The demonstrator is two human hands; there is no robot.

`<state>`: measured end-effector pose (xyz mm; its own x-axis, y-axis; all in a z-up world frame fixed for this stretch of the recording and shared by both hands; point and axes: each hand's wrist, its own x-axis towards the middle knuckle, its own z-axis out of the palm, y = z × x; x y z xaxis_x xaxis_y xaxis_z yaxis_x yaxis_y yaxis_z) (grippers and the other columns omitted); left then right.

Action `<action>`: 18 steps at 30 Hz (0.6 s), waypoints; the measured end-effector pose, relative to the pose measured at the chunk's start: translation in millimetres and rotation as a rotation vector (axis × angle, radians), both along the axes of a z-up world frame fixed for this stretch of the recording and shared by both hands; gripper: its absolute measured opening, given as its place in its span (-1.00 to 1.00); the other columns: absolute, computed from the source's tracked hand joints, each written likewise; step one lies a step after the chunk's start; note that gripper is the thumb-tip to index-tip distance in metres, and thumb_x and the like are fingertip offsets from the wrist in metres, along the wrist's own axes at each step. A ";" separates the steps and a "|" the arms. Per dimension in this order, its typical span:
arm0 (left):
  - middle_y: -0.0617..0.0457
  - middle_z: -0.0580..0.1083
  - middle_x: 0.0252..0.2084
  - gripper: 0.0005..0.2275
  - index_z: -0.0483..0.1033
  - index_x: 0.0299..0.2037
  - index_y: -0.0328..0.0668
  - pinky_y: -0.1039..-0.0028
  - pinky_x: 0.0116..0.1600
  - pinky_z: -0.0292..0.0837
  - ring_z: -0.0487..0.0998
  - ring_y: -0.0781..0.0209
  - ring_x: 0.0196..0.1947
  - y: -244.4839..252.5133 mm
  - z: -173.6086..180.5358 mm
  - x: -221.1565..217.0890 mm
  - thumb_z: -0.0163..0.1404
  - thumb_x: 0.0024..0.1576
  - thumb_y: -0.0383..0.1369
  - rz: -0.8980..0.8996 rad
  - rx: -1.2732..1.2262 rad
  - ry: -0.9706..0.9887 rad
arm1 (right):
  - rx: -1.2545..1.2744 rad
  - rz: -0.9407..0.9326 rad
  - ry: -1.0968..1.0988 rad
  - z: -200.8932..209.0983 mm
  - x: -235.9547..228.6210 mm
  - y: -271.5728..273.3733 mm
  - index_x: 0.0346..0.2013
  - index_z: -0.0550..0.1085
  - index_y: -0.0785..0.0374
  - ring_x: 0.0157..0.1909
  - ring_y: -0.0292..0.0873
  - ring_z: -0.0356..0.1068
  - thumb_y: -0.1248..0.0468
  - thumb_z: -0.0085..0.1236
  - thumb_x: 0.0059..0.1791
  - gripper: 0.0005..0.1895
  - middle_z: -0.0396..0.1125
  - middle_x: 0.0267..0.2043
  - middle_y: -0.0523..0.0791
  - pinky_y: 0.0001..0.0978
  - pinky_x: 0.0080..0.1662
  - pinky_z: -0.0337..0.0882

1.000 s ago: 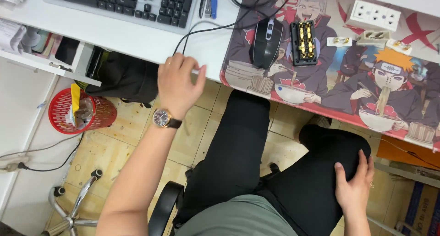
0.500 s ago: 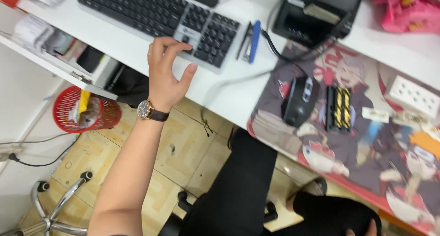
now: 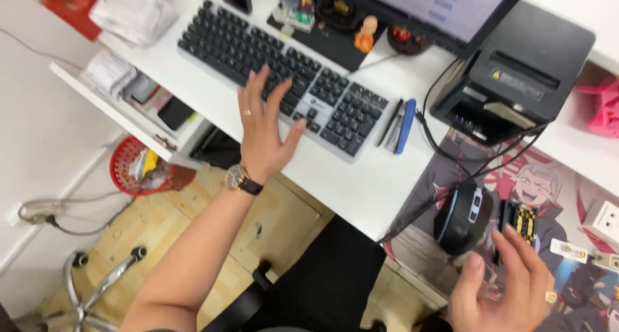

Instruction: Repairing an electronic component using a screwdriver and then using a computer keyboard and mouse

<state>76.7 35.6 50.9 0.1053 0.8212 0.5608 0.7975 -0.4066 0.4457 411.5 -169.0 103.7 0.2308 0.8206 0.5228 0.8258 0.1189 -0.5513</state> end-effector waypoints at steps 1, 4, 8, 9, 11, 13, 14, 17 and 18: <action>-0.10 0.03 0.62 -0.44 0.25 0.49 0.05 -0.43 0.65 -0.25 -0.04 -0.33 0.66 4.0 1.4 0.3 -0.27 0.40 0.14 0.012 -0.009 0.003 | 0.097 -0.063 -0.097 -17.0 -0.1 18.3 0.24 0.55 0.59 0.34 0.30 0.39 0.40 0.12 0.24 -0.68 0.40 0.34 0.28 0.10 0.42 0.36; -0.19 0.11 0.57 -0.44 0.29 0.45 0.01 -0.40 0.61 -0.20 0.03 -0.34 0.62 0.8 -4.1 -2.2 -0.23 0.37 0.12 0.024 -0.061 0.024 | 0.065 -0.121 -0.276 -35.3 -7.2 42.5 0.36 0.49 0.58 0.37 0.48 0.29 0.28 0.22 0.21 -0.51 0.27 0.42 0.35 0.33 0.34 0.34; -0.30 -0.03 0.65 -0.34 0.18 0.54 0.03 -0.36 0.65 -0.22 -0.04 -0.35 0.66 3.4 -9.1 -9.6 -0.25 0.33 0.20 -0.026 -0.154 0.134 | -0.098 -0.114 -0.342 -43.1 -16.1 49.0 0.48 0.43 0.69 0.35 0.56 0.34 0.38 0.23 0.17 -0.39 0.14 0.47 0.39 0.44 0.17 0.41; -0.30 -0.03 0.65 -0.34 0.18 0.54 0.03 -0.36 0.65 -0.22 -0.04 -0.35 0.66 -1.2 -11.8 -7.5 -0.25 0.33 0.20 -0.020 -0.166 0.134 | -0.109 -0.105 -0.343 -56.5 -9.7 40.9 0.48 0.43 0.69 0.35 0.56 0.34 0.38 0.23 0.17 -0.39 0.14 0.47 0.39 0.44 0.17 0.41; -0.26 -0.10 0.67 -0.28 0.10 0.58 0.13 -0.26 0.66 -0.30 -0.11 -0.25 0.68 1.3 -5.5 -7.0 -0.46 0.30 0.28 -0.023 -0.239 0.257 | -0.070 -0.213 -0.512 -78.0 1.2 38.9 0.58 0.53 0.54 -0.02 0.47 0.52 0.36 0.27 0.14 -0.32 0.55 0.19 0.36 0.28 -0.15 0.49; -0.23 -0.08 0.68 -0.30 0.11 0.58 0.15 -0.25 0.68 -0.25 -0.09 -0.22 0.69 -3.2 -11.5 -9.4 -0.42 0.31 0.27 -0.018 -0.206 0.269 | -0.227 -0.277 -0.327 -81.3 -7.6 42.5 0.55 0.46 0.55 0.02 0.51 0.48 0.30 0.13 0.17 -0.35 0.50 0.19 0.39 0.29 -0.10 0.44; -0.19 -0.07 0.68 -0.31 0.12 0.59 0.17 -0.23 0.69 -0.20 -0.08 -0.18 0.71 -1.4 -12.8 -5.2 -0.37 0.31 0.27 -0.025 -0.169 0.274 | -0.381 -0.337 -0.139 -81.4 -8.5 44.2 0.52 0.39 0.58 0.06 0.57 0.43 0.25 -0.01 0.20 -0.37 0.45 0.18 0.44 0.32 -0.06 0.40; -0.18 -0.07 0.68 -0.30 0.11 0.59 0.18 -0.20 0.70 -0.29 -0.12 -0.15 0.70 0.3 -15.3 -5.0 -0.38 0.30 0.27 -0.043 -0.183 0.272 | -0.234 -0.299 -0.250 -56.4 -46.1 49.7 0.62 0.35 0.47 0.23 0.41 0.42 0.29 0.16 0.25 -0.36 0.42 0.39 0.29 0.31 -0.02 0.41; -0.18 -0.07 0.68 -0.30 0.11 0.59 0.18 -0.20 0.70 -0.29 -0.12 -0.15 0.70 -1.1 -14.9 -4.9 -0.38 0.30 0.27 -0.042 -0.188 0.263 | -0.237 -0.297 -0.260 -65.3 -38.4 47.3 0.62 0.35 0.47 0.23 0.41 0.42 0.29 0.16 0.25 -0.36 0.42 0.39 0.29 0.31 -0.02 0.41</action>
